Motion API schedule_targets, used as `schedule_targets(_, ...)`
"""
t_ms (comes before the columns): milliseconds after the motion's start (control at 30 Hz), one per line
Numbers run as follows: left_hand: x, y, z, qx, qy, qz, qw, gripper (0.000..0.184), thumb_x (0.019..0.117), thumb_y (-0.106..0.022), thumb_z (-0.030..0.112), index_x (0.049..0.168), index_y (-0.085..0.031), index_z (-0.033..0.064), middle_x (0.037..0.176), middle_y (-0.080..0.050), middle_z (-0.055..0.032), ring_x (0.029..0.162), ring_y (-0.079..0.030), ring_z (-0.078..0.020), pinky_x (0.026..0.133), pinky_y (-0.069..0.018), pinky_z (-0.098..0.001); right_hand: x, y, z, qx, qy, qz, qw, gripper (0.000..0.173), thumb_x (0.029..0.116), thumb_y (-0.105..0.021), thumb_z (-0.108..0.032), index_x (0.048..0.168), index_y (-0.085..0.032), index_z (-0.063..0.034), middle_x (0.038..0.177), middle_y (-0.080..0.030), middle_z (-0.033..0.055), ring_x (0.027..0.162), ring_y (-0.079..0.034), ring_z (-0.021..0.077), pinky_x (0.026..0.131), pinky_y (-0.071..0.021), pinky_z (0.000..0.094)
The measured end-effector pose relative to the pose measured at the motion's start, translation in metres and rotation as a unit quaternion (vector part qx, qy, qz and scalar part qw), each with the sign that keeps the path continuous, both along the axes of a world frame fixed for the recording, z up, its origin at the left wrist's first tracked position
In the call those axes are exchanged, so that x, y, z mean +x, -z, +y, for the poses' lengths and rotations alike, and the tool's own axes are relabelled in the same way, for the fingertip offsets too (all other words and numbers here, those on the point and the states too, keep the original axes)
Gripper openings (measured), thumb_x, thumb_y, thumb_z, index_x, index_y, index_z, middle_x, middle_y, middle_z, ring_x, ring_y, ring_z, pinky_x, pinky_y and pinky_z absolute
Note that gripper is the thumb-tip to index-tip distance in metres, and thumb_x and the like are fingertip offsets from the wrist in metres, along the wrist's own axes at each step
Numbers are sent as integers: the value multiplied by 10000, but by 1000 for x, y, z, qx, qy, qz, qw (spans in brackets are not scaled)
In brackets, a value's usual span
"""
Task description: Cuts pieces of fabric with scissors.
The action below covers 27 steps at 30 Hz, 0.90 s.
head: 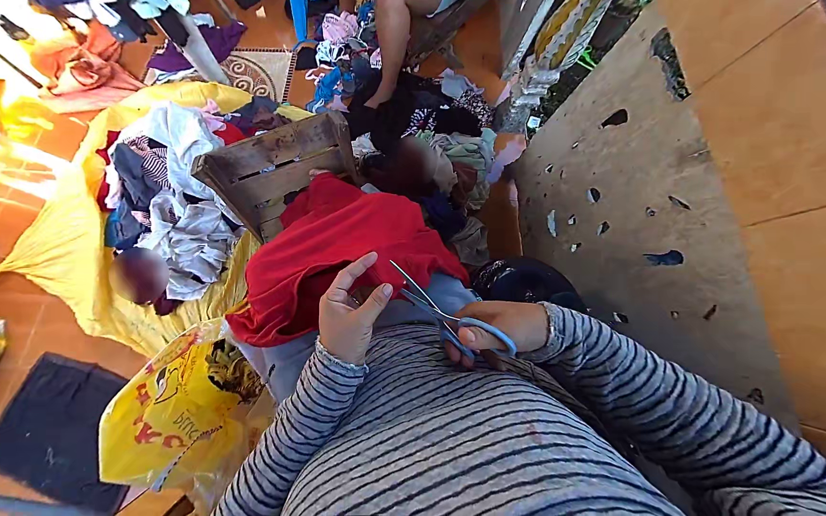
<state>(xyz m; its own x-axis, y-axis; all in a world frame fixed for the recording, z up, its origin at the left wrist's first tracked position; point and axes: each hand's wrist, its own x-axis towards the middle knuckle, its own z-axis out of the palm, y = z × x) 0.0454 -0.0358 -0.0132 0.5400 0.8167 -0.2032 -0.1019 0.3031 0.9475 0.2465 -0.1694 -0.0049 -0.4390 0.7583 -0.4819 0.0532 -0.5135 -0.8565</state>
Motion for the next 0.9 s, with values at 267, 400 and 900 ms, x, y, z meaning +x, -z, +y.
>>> schedule_targets(267,-3,-1,-1,-15,26,-25,999,597,831,-681,-71,1409,-536,-36,1337,-615,-113,851,-681,-93,745,-589,-235,-26,-9,10,-8,68,-86,994,408,965,-585,-515,872,-603,-118,687,-599,-103,529,-510,-42,484,-403,150)
schedule_targets(400,-2,-1,-1,-13,25,-22,999,615,828,-687,-81,1419,-523,-39,1321,-621,-117,816,-681,-88,721,-591,-231,-34,-7,8,14,92,-116,989,396,959,-607,-490,856,-599,-108,662,-547,-119,576,-507,-54,552,-414,155)
schedule_targets(900,-1,4,-1,52,51,-18,997,875,783,-730,-74,1550,-312,-18,1496,-466,-143,771,-695,-86,709,-614,-236,-35,4,6,23,129,-73,989,358,923,-661,-466,794,-595,-138,622,-580,-134,539,-534,-58,514,-426,138)
